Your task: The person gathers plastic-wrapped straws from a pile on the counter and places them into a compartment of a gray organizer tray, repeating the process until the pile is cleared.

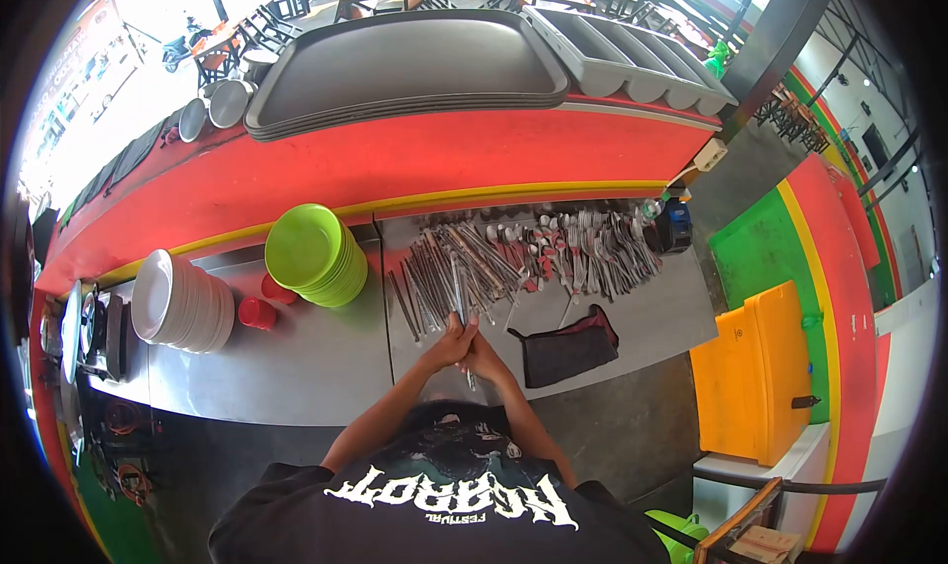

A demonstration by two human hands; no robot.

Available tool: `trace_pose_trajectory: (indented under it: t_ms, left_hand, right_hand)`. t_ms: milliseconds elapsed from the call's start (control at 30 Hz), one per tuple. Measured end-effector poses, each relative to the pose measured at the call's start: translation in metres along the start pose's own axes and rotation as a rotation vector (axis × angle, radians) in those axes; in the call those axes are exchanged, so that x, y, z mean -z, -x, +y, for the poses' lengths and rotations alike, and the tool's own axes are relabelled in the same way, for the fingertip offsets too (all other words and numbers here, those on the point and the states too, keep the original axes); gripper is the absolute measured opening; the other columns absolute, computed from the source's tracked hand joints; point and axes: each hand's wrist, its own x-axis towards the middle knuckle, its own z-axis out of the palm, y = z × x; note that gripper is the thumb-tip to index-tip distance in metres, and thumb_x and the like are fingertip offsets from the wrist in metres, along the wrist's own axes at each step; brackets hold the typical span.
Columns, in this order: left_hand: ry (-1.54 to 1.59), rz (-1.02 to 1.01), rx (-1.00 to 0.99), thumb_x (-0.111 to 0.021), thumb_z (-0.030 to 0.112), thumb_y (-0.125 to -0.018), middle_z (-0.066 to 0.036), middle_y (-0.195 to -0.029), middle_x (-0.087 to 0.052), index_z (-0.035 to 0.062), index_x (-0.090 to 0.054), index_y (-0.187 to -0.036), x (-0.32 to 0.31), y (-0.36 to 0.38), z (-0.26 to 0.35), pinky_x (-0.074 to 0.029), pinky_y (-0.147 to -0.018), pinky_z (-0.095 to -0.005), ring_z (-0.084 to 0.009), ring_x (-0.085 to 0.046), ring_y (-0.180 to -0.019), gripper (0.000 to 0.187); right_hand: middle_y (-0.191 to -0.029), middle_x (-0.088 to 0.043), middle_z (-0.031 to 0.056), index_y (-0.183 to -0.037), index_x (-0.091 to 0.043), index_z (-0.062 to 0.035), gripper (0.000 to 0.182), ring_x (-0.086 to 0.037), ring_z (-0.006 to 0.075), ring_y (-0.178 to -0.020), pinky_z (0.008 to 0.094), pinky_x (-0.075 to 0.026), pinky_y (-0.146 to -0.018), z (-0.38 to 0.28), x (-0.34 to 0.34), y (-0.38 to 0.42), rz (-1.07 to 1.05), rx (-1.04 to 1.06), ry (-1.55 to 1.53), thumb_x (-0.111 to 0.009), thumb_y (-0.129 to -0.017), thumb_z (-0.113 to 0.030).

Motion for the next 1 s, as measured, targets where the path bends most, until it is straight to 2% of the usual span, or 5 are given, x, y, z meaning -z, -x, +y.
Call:
trace_pose_trajectory:
  t_ms: [267,467,600,800,1000]
  left_hand:
    - [-0.349,-0.251,-0.26,-0.032,0.059,-0.097,-0.031,-0.121,-0.047,-0.0072,-0.046,-0.11,0.011,0.006,-0.003,-0.032,-0.103,-0.0483,-0.0416,-0.038,-0.127,0.069]
    - [0.008,-0.301,0.186,-0.049,0.037,-0.1,-0.014,-0.11,-0.059,0.0018,-0.047,-0.116,0.03,0.036,0.066,-0.049,-0.08,-0.0396,-0.0236,-0.062,-0.089,0.038]
    - [0.926,0.093,-0.166,-0.064,0.019,-0.093,-0.013,-0.105,-0.065,0.0042,-0.035,-0.127,0.022,0.024,0.058,-0.054,-0.065,-0.0332,-0.0196,-0.065,-0.075,0.047]
    - [0.752,0.477,-0.414,-0.064,0.023,-0.094,-0.007,-0.092,-0.064,0.0148,-0.039,-0.133,0.042,0.025,0.09,-0.045,-0.047,-0.0245,-0.0094,-0.054,-0.054,0.047]
    - [0.674,0.335,-0.363,-0.058,0.024,-0.097,-0.003,-0.081,-0.059,0.0107,-0.051,-0.123,0.038,0.016,0.076,-0.04,-0.043,-0.0222,-0.0071,-0.051,-0.05,0.03]
  right_hand:
    - [-0.101,-0.06,0.0094,-0.123,-0.045,-0.0024,0.026,-0.06,0.0149,-0.08,0.0294,-0.05,-0.061,0.003,0.007,0.02,0.103,0.015,-0.2,-0.042,-0.1,-0.014]
    - [-0.082,-0.059,0.0075,-0.11,-0.047,-0.0027,0.018,-0.058,0.014,-0.065,0.0285,-0.048,-0.056,0.012,0.01,0.026,-0.005,-0.034,-0.252,-0.045,-0.099,-0.017]
    - [-0.078,-0.058,0.0073,-0.103,-0.049,-0.0033,0.014,-0.058,0.0139,-0.062,0.0276,-0.047,-0.056,0.019,0.001,0.034,-0.16,-0.069,-0.256,-0.047,-0.098,-0.016]
    - [-0.077,-0.056,0.0052,-0.103,-0.05,-0.0037,0.013,-0.056,0.0138,-0.063,0.0274,-0.047,-0.059,0.001,-0.017,0.043,-0.243,-0.107,-0.29,-0.05,-0.095,-0.013]
    - [-0.075,-0.055,0.0051,-0.102,-0.051,-0.0032,0.012,-0.057,0.0148,-0.064,0.0277,-0.047,-0.059,-0.011,-0.03,0.052,-0.139,-0.166,-0.398,-0.052,-0.093,-0.011]
